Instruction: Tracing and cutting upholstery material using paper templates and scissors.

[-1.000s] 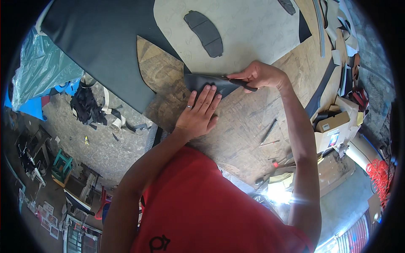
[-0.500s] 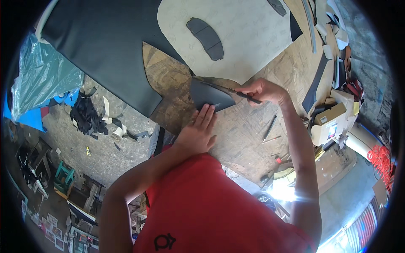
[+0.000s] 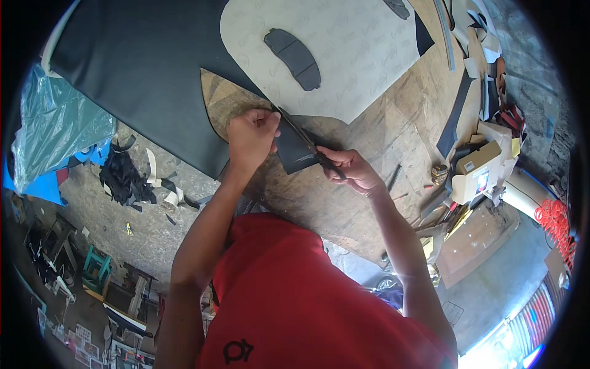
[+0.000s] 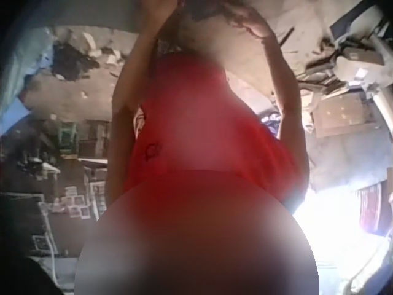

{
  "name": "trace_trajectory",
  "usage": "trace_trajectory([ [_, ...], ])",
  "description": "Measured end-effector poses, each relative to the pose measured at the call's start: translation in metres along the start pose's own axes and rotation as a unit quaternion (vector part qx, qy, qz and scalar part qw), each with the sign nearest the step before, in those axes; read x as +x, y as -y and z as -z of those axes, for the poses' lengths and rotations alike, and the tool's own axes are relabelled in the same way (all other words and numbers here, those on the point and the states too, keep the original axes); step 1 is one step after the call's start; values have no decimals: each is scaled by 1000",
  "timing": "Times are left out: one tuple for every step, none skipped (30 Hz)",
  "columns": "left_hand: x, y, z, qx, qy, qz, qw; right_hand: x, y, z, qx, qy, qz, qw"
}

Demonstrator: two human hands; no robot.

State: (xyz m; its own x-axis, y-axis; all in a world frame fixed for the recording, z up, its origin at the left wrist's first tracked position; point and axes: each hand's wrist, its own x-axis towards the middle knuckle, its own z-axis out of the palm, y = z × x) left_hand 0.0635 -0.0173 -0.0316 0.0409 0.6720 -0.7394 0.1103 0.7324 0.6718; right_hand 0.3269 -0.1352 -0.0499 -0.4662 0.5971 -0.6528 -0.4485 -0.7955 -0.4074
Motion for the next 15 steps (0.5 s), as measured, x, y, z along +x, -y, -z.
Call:
trace_trajectory([
  [1, 0, 0, 7, -6, -1, 1000, 1, -1, -2, -12, -4, 9, 1000],
  [2, 0, 1, 14, -13, -2, 1000, 2, -3, -4, -24, -7, 17, 1000],
  [3, 0, 2, 21, -20, -3, 1000, 3, -4, -5, -36, -10, 25, 999],
  [4, 0, 3, 28, -28, -4, 999, 5, -5, -7, -47, -13, 33, 998],
  [3, 0, 2, 28, -27, -4, 999, 5, -6, -8, -47, -15, 33, 998],
  [2, 0, 3, 16, -32, -7, 999, 5, -7, -10, -45, -18, 38, 998],
  [0, 0, 3, 3, -38, -10, 999, 5, -8, -11, -43, -22, 43, 998],
  [-1, 0, 4, -8, -44, -13, 999, 6, -10, -12, -41, -25, 49, 998],
  [-2, -1, 4, -20, -49, -16, 998, 7, -11, -13, -39, -29, 54, 997],
  [-1, -2, 4, -20, -50, -15, 998, 9, -12, -16, -38, -28, 54, 997],
  [-1, -3, 4, -22, -47, -8, 999, 11, -12, -19, -36, -30, 59, 997],
  [0, -4, 4, -24, -43, -2, 999, 14, -13, -23, -34, -31, 65, 997],
  [0, -5, 3, -27, -40, 5, 999, 15, -13, -26, -32, -33, 71, 996],
  [1, -5, 3, -29, -37, 12, 999, 16, -13, -27, -30, -35, 76, 996],
  [1, -5, 3, -28, -37, 12, 999, 17, -13, -26, -29, -35, 76, 996],
])
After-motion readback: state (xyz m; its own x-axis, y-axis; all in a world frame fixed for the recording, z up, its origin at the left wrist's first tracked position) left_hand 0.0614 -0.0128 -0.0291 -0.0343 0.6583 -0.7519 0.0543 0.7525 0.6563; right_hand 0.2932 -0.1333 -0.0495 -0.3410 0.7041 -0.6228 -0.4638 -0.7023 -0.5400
